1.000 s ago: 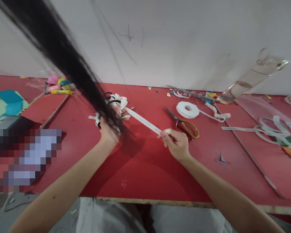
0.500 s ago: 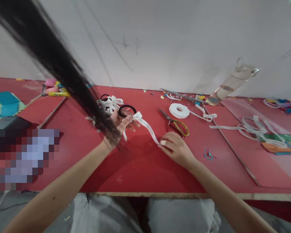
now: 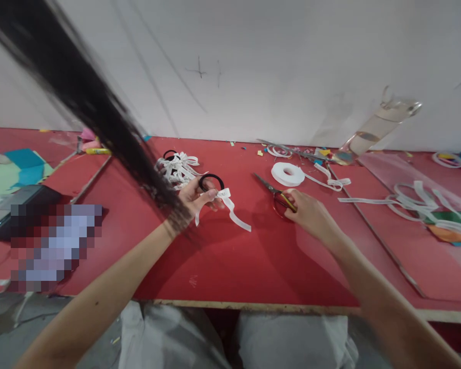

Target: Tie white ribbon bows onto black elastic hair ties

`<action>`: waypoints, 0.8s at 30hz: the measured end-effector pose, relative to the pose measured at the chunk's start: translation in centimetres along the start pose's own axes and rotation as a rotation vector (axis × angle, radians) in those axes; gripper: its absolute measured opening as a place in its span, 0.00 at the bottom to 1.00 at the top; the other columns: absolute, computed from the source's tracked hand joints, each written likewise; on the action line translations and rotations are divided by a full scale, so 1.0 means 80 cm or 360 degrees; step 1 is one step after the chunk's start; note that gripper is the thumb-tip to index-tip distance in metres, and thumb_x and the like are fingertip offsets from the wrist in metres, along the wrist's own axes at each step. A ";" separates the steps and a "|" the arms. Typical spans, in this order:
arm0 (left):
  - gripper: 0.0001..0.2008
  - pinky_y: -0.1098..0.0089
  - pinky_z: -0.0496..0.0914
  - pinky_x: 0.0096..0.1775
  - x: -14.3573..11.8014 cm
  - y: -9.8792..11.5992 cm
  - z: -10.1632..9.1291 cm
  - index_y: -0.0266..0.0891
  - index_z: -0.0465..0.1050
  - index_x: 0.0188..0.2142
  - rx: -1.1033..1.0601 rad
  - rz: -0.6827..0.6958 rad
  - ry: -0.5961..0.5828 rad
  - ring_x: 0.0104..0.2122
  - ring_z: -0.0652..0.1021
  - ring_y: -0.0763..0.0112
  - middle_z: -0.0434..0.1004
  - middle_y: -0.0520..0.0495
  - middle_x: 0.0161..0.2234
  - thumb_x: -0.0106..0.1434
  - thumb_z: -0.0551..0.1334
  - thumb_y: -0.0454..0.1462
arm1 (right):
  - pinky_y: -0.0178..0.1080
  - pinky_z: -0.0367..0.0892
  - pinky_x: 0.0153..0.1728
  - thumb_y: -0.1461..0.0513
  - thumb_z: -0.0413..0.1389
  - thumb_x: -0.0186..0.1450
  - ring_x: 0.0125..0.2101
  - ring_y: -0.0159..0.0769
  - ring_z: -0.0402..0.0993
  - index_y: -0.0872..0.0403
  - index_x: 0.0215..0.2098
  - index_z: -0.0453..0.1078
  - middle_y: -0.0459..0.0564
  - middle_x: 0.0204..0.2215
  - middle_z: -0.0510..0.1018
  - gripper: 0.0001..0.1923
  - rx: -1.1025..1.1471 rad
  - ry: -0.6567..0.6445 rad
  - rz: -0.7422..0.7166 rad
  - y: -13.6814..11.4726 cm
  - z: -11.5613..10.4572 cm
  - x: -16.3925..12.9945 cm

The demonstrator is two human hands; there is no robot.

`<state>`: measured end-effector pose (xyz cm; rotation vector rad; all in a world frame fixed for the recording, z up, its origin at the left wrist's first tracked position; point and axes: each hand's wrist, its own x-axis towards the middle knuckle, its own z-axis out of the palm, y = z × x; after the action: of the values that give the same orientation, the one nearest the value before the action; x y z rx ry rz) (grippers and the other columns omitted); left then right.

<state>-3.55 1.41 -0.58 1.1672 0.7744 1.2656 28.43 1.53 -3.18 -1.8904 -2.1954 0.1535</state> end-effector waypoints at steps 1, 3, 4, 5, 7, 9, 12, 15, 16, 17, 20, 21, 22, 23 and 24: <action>0.21 0.73 0.75 0.25 0.000 0.000 0.000 0.39 0.65 0.33 -0.0008 -0.0001 -0.0021 0.22 0.82 0.69 0.77 0.54 0.23 0.53 0.73 0.47 | 0.36 0.62 0.29 0.63 0.55 0.57 0.32 0.40 0.74 0.53 0.48 0.66 0.52 0.37 0.78 0.20 0.0056 -0.0035 0.0013 0.005 -0.004 0.002; 0.20 0.73 0.75 0.24 0.000 0.000 0.000 0.39 0.65 0.33 -0.0020 -0.0004 -0.0063 0.21 0.81 0.70 0.76 0.54 0.22 0.53 0.73 0.46 | 0.36 0.63 0.29 0.59 0.57 0.58 0.30 0.39 0.74 0.52 0.47 0.65 0.51 0.36 0.79 0.19 0.0212 -0.0098 0.0002 0.014 -0.009 0.003; 0.20 0.73 0.74 0.24 0.000 -0.001 0.000 0.39 0.66 0.33 -0.0021 -0.0009 -0.0087 0.21 0.81 0.70 0.77 0.53 0.22 0.53 0.73 0.46 | 0.37 0.64 0.29 0.56 0.58 0.60 0.31 0.40 0.75 0.51 0.46 0.65 0.50 0.35 0.79 0.17 0.0270 -0.0088 -0.0008 0.019 -0.010 0.003; 0.19 0.73 0.74 0.24 0.000 -0.001 0.000 0.39 0.66 0.33 -0.0021 -0.0011 -0.0107 0.21 0.81 0.70 0.77 0.53 0.22 0.54 0.72 0.46 | 0.38 0.65 0.31 0.54 0.59 0.61 0.32 0.40 0.75 0.50 0.46 0.66 0.50 0.36 0.79 0.16 0.0314 -0.0083 -0.0063 0.022 -0.012 0.001; 0.19 0.72 0.75 0.25 0.000 -0.003 0.000 0.39 0.66 0.32 -0.0029 -0.0012 -0.0132 0.22 0.81 0.69 0.77 0.52 0.22 0.54 0.72 0.46 | 0.39 0.66 0.33 0.48 0.61 0.61 0.33 0.41 0.75 0.49 0.42 0.67 0.50 0.36 0.79 0.18 0.0352 -0.0068 -0.0210 0.026 -0.017 -0.003; 0.18 0.71 0.76 0.26 -0.001 -0.004 0.000 0.39 0.67 0.32 -0.0038 -0.0009 -0.0142 0.22 0.81 0.69 0.77 0.52 0.22 0.53 0.72 0.46 | 0.41 0.68 0.35 0.44 0.61 0.60 0.34 0.42 0.74 0.50 0.41 0.68 0.51 0.37 0.78 0.22 0.0374 -0.0075 -0.0359 0.024 -0.023 -0.008; 0.17 0.71 0.76 0.27 -0.003 -0.004 -0.001 0.39 0.70 0.30 -0.0074 0.0008 -0.0143 0.21 0.79 0.72 0.76 0.52 0.22 0.52 0.73 0.45 | 0.45 0.69 0.42 0.39 0.63 0.55 0.40 0.47 0.74 0.51 0.43 0.68 0.54 0.41 0.77 0.30 0.0362 -0.0183 -0.0490 0.011 -0.033 -0.016; 0.16 0.72 0.75 0.27 -0.004 -0.001 -0.002 0.39 0.72 0.29 -0.0141 0.0041 -0.0150 0.21 0.76 0.74 0.75 0.52 0.23 0.50 0.74 0.44 | 0.46 0.69 0.47 0.38 0.63 0.54 0.46 0.50 0.74 0.52 0.47 0.68 0.56 0.45 0.76 0.34 0.0332 -0.0367 -0.0553 -0.007 -0.041 -0.022; 0.15 0.72 0.74 0.27 -0.004 0.000 -0.003 0.39 0.72 0.28 -0.0154 0.0051 -0.0153 0.21 0.76 0.74 0.74 0.52 0.23 0.50 0.74 0.44 | 0.46 0.68 0.48 0.39 0.63 0.55 0.47 0.49 0.73 0.51 0.49 0.69 0.56 0.46 0.76 0.34 0.0325 -0.0444 -0.0592 -0.013 -0.043 -0.023; 0.15 0.71 0.74 0.27 -0.004 0.001 -0.004 0.39 0.72 0.28 -0.0159 0.0052 -0.0162 0.21 0.76 0.74 0.74 0.52 0.24 0.50 0.74 0.44 | 0.45 0.68 0.47 0.39 0.63 0.56 0.47 0.48 0.73 0.51 0.49 0.69 0.55 0.46 0.76 0.32 0.0318 -0.0537 -0.0633 -0.019 -0.045 -0.023; 0.15 0.71 0.73 0.27 -0.003 0.004 -0.006 0.39 0.73 0.27 -0.0147 0.0025 -0.0191 0.22 0.75 0.74 0.74 0.51 0.24 0.50 0.74 0.45 | 0.43 0.68 0.46 0.41 0.63 0.57 0.47 0.46 0.73 0.49 0.50 0.70 0.53 0.47 0.75 0.31 0.0324 -0.0707 -0.0726 -0.034 -0.050 -0.021; 0.15 0.71 0.73 0.27 -0.003 0.003 -0.007 0.39 0.73 0.28 -0.0144 0.0011 -0.0202 0.22 0.75 0.73 0.74 0.51 0.24 0.50 0.74 0.45 | 0.43 0.68 0.46 0.41 0.63 0.57 0.47 0.46 0.73 0.48 0.51 0.70 0.53 0.47 0.75 0.31 0.0322 -0.0727 -0.0756 -0.038 -0.050 -0.020; 0.15 0.71 0.73 0.27 -0.003 0.003 -0.007 0.39 0.73 0.28 -0.0144 -0.0002 -0.0216 0.22 0.75 0.73 0.74 0.51 0.24 0.50 0.74 0.45 | 0.42 0.67 0.46 0.41 0.63 0.57 0.47 0.46 0.73 0.48 0.51 0.71 0.54 0.47 0.75 0.30 0.0316 -0.0748 -0.0793 -0.042 -0.051 -0.019; 0.15 0.71 0.73 0.28 -0.003 0.002 -0.008 0.39 0.74 0.29 -0.0146 -0.0012 -0.0231 0.22 0.76 0.73 0.74 0.51 0.24 0.51 0.73 0.45 | 0.42 0.67 0.45 0.42 0.62 0.58 0.47 0.46 0.73 0.48 0.51 0.71 0.54 0.47 0.75 0.29 0.0307 -0.0767 -0.0836 -0.045 -0.050 -0.017; 0.14 0.71 0.73 0.28 -0.003 0.002 -0.008 0.39 0.74 0.29 -0.0151 -0.0018 -0.0241 0.22 0.76 0.73 0.74 0.51 0.24 0.51 0.73 0.45 | 0.42 0.66 0.45 0.42 0.62 0.59 0.46 0.45 0.73 0.48 0.50 0.72 0.54 0.46 0.75 0.28 0.0293 -0.0781 -0.0877 -0.047 -0.050 -0.016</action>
<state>-4.24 1.34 -0.67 1.1652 0.6021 1.1770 25.94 -0.62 1.40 -1.1761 -2.8070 0.7489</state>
